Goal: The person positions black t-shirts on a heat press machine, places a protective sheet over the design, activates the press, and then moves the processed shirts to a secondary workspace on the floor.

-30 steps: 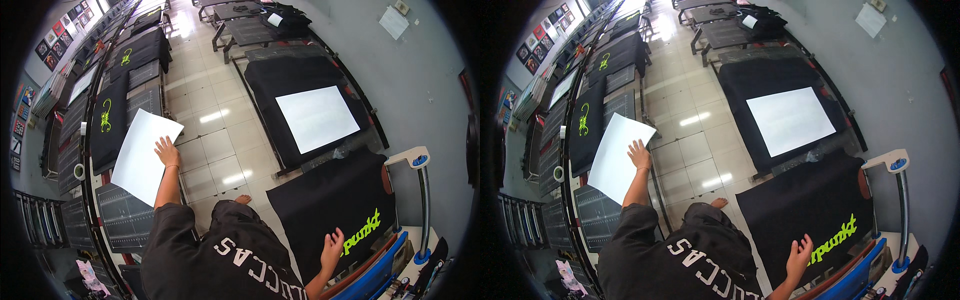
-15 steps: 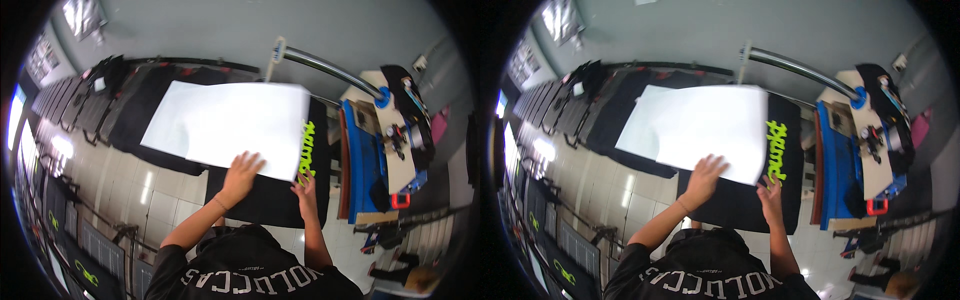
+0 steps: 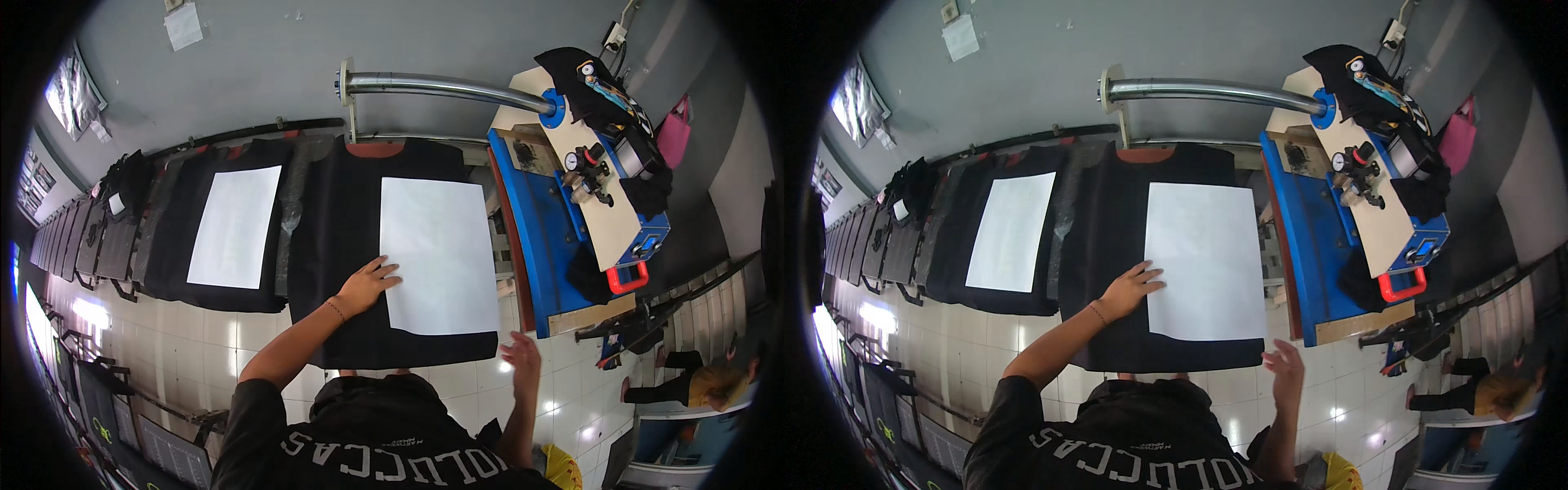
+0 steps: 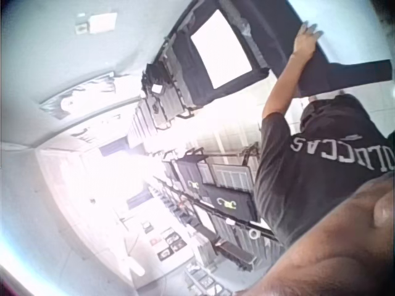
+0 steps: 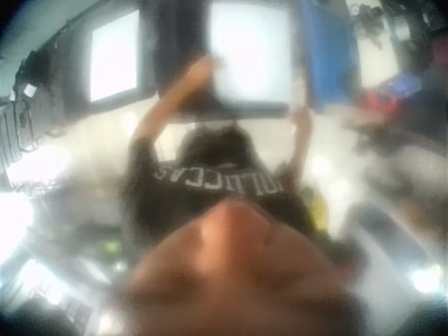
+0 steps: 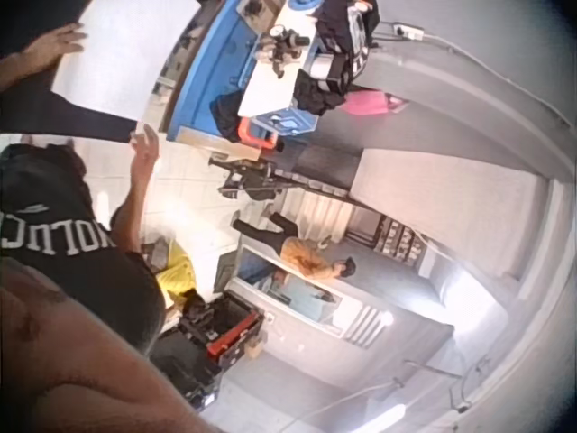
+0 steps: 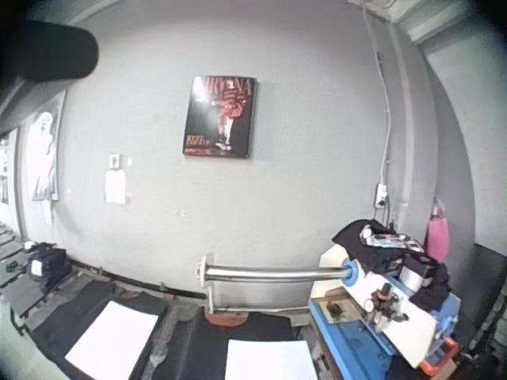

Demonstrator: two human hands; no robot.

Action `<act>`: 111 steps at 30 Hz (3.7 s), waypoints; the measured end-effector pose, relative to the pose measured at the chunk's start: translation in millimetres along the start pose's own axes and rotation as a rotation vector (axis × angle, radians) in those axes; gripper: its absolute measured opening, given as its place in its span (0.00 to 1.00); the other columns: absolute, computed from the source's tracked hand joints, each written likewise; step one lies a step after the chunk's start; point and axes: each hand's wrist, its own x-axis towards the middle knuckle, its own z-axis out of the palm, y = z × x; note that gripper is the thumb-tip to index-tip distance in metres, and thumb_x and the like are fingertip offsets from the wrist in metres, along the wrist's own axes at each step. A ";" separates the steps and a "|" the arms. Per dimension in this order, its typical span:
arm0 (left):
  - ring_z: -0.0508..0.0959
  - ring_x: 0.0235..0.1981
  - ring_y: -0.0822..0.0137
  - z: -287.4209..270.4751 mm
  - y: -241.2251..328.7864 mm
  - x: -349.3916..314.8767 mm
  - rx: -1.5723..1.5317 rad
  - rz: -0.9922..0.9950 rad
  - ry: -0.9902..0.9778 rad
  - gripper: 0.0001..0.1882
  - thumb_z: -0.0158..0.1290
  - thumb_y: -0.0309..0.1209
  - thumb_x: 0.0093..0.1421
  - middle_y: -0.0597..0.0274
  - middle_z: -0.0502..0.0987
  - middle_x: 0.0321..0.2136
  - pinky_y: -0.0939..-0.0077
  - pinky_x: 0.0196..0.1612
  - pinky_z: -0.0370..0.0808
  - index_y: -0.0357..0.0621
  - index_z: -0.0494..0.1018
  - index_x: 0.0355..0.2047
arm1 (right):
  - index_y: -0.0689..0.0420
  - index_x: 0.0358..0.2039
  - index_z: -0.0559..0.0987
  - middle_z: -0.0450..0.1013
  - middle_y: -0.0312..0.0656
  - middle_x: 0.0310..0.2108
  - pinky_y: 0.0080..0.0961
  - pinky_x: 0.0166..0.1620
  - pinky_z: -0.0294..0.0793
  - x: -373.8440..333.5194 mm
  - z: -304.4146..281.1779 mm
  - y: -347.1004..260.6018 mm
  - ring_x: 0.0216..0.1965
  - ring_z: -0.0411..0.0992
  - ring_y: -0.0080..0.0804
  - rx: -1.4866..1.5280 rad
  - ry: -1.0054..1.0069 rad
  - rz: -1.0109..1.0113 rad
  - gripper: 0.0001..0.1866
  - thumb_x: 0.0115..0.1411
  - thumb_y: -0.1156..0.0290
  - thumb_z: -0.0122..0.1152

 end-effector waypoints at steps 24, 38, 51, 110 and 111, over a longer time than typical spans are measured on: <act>0.60 0.64 0.44 -25.4 19.2 2.7 0.003 -0.213 -0.102 0.35 0.47 0.16 0.52 0.54 0.59 0.65 0.64 0.63 0.67 0.54 0.64 0.62 | 0.63 0.27 0.78 0.73 0.59 0.25 0.51 0.39 0.68 145.7 -156.5 -132.3 0.33 0.71 0.59 -1.419 0.457 -0.540 0.26 0.61 0.49 0.57; 0.57 0.66 0.48 -9.2 272.2 243.7 -0.722 0.224 0.148 0.33 0.46 0.20 0.58 0.38 0.53 0.65 0.62 0.68 0.56 0.28 0.51 0.64 | 0.64 0.50 0.73 0.73 0.52 0.36 0.42 0.50 0.66 147.3 -172.5 -116.1 0.40 0.70 0.48 -0.948 0.462 -0.668 0.20 0.65 0.61 0.50; 0.50 0.69 0.44 11.5 334.2 288.7 -0.533 0.104 0.181 0.43 0.56 0.29 0.57 0.32 0.46 0.66 0.51 0.68 0.52 0.25 0.45 0.65 | 0.72 0.65 0.56 0.64 0.35 0.15 0.18 0.22 0.61 205.2 -238.7 -105.4 0.14 0.60 0.21 -0.425 0.520 -0.856 0.35 0.58 0.68 0.38; 0.46 0.69 0.38 6.9 -69.0 10.2 -0.082 -0.884 0.092 0.37 0.50 0.42 0.63 0.37 0.49 0.67 0.45 0.68 0.45 0.31 0.52 0.65 | 0.54 0.32 0.77 0.76 0.48 0.31 0.47 0.39 0.71 388.9 304.4 -67.6 0.37 0.74 0.51 -1.020 -0.515 -0.395 0.10 0.60 0.61 0.58; 0.45 0.69 0.38 4.9 -70.9 12.2 -0.076 -0.876 0.062 0.37 0.49 0.43 0.63 0.37 0.49 0.67 0.45 0.68 0.44 0.31 0.52 0.65 | 0.54 0.32 0.77 0.77 0.48 0.32 0.47 0.39 0.71 420.4 305.1 -73.9 0.37 0.75 0.51 -1.012 -0.501 -0.372 0.10 0.60 0.60 0.58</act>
